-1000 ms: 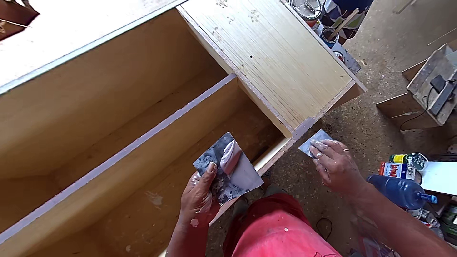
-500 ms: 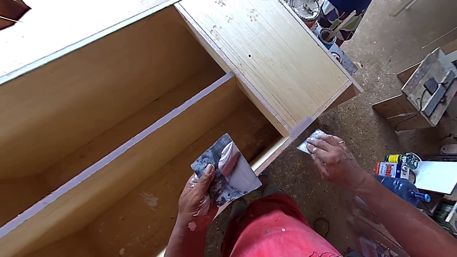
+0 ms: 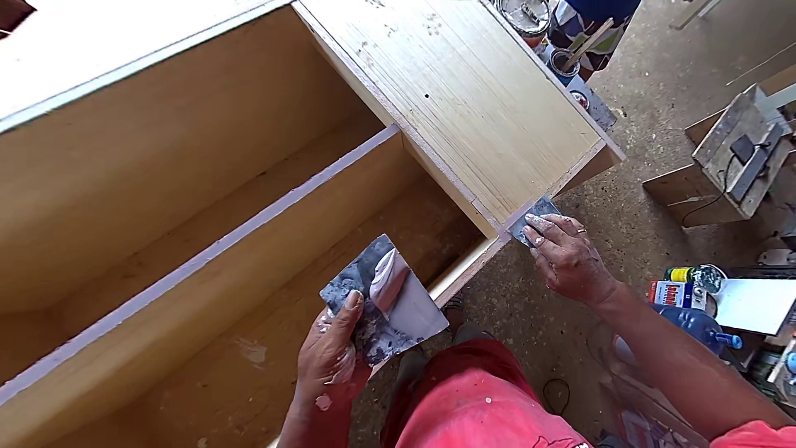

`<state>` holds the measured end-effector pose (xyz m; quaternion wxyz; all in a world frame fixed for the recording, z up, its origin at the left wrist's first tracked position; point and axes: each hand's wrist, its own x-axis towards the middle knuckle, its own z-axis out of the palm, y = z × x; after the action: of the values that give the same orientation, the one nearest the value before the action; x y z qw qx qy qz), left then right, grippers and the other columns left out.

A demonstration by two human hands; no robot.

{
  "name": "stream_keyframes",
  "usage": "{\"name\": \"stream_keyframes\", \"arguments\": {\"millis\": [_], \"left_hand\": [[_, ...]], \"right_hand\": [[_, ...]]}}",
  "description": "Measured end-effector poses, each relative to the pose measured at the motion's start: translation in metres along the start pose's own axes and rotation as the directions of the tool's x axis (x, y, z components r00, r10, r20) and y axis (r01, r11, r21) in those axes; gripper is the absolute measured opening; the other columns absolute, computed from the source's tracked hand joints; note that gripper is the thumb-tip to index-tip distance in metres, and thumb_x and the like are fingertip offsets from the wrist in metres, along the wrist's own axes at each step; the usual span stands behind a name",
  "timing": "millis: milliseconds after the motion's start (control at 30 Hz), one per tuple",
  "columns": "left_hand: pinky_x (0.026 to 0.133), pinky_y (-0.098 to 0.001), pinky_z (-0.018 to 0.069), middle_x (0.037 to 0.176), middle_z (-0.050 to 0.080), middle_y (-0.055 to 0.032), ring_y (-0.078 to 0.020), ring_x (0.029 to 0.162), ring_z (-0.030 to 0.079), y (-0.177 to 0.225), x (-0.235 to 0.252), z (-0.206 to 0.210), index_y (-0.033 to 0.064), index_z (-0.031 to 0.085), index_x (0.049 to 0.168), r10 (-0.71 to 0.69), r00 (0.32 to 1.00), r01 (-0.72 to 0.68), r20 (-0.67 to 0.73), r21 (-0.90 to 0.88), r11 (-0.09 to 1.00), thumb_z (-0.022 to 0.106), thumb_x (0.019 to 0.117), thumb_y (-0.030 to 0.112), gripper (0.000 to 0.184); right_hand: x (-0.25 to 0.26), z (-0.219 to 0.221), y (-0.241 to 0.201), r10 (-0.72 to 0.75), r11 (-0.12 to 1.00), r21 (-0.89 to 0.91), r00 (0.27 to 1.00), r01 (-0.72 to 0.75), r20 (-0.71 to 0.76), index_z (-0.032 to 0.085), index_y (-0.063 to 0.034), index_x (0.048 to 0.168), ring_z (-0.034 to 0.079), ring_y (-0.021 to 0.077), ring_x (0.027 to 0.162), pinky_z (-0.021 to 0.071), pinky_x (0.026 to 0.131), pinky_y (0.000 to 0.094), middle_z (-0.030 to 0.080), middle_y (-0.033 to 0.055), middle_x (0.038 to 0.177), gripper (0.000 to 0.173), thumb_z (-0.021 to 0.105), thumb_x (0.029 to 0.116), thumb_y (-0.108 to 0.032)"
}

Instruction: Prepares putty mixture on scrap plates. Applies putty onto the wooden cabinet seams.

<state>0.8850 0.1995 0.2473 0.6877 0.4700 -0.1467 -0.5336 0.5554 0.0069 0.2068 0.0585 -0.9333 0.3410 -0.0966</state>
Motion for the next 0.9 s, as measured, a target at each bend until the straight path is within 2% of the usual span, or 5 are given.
{"name": "stream_keyframes", "arguments": {"millis": [167, 300, 533, 700, 900], "left_hand": [[0.082, -0.0300, 0.0627, 0.098, 0.075, -0.0067, -0.0125, 0.088, 0.074, 0.000, 0.002, -0.003, 0.0079, 0.067, 0.112, 0.000, 1.000, 0.001, 0.027, -0.031, 1.000, 0.046, 0.1071, 0.018, 0.024], [0.085, -0.0305, 0.0621, 0.100, 0.076, -0.0084, -0.0138, 0.092, 0.074, 0.000, 0.001, -0.002, 0.0068, 0.067, 0.114, -0.027, 0.999, 0.028, 0.042, -0.017, 0.999, 0.047, 0.1073, 0.019, 0.025], [0.084, -0.0303, 0.0621, 0.100, 0.076, -0.0075, -0.0131, 0.092, 0.074, 0.004, -0.001, -0.001, 0.0074, 0.067, 0.113, -0.008, 0.999, 0.009, 0.035, -0.017, 1.000, 0.046, 0.1073, 0.017, 0.025], [0.082, -0.0295, 0.0626, 0.098, 0.075, -0.0073, -0.0127, 0.089, 0.074, 0.004, 0.000, -0.007, 0.0084, 0.067, 0.113, -0.001, 0.998, 0.004, 0.058, -0.044, 0.999, 0.049, 0.1066, 0.019, 0.022], [0.084, -0.0305, 0.0624, 0.099, 0.076, -0.0075, -0.0134, 0.091, 0.074, 0.003, 0.003, -0.004, 0.0072, 0.067, 0.114, -0.011, 0.999, 0.012, 0.044, -0.032, 0.999, 0.047, 0.1069, 0.018, 0.023]], "right_hand": [[-0.044, 0.000, 0.005, 0.074, 0.997, 0.007, 0.997, -0.074, 0.003, 0.073, -0.0101, 0.126, 0.056, 0.0305, 0.135, 0.0415, 0.112, 0.0558, 0.065, 0.0084, 0.139, 0.039, 0.045, 0.1022, -0.025], [-0.030, 0.007, -0.015, 0.046, 0.998, 0.043, 0.990, -0.040, -0.135, 0.067, -0.0082, 0.134, 0.048, 0.0304, 0.142, 0.0318, 0.121, 0.0556, 0.057, 0.0111, 0.148, 0.040, 0.047, 0.1044, -0.026], [-0.010, 0.044, -0.022, 0.021, 0.998, 0.058, 0.981, -0.010, -0.193, 0.065, -0.0080, 0.137, 0.044, 0.0296, 0.146, 0.0281, 0.123, 0.0565, 0.054, 0.0097, 0.153, 0.040, 0.048, 0.1043, -0.024], [-0.035, 0.013, -0.018, 0.082, 0.996, 0.037, 0.992, -0.079, -0.092, 0.069, -0.0096, 0.133, 0.051, 0.0289, 0.140, 0.0345, 0.118, 0.0554, 0.060, 0.0083, 0.146, 0.039, 0.045, 0.1050, -0.025], [0.005, 0.001, -0.021, 0.037, 0.999, -0.003, 0.998, -0.037, -0.051, 0.067, -0.0085, 0.135, 0.048, 0.0310, 0.142, 0.0333, 0.118, 0.0580, 0.057, 0.0100, 0.148, 0.041, 0.049, 0.1021, -0.026]]}}
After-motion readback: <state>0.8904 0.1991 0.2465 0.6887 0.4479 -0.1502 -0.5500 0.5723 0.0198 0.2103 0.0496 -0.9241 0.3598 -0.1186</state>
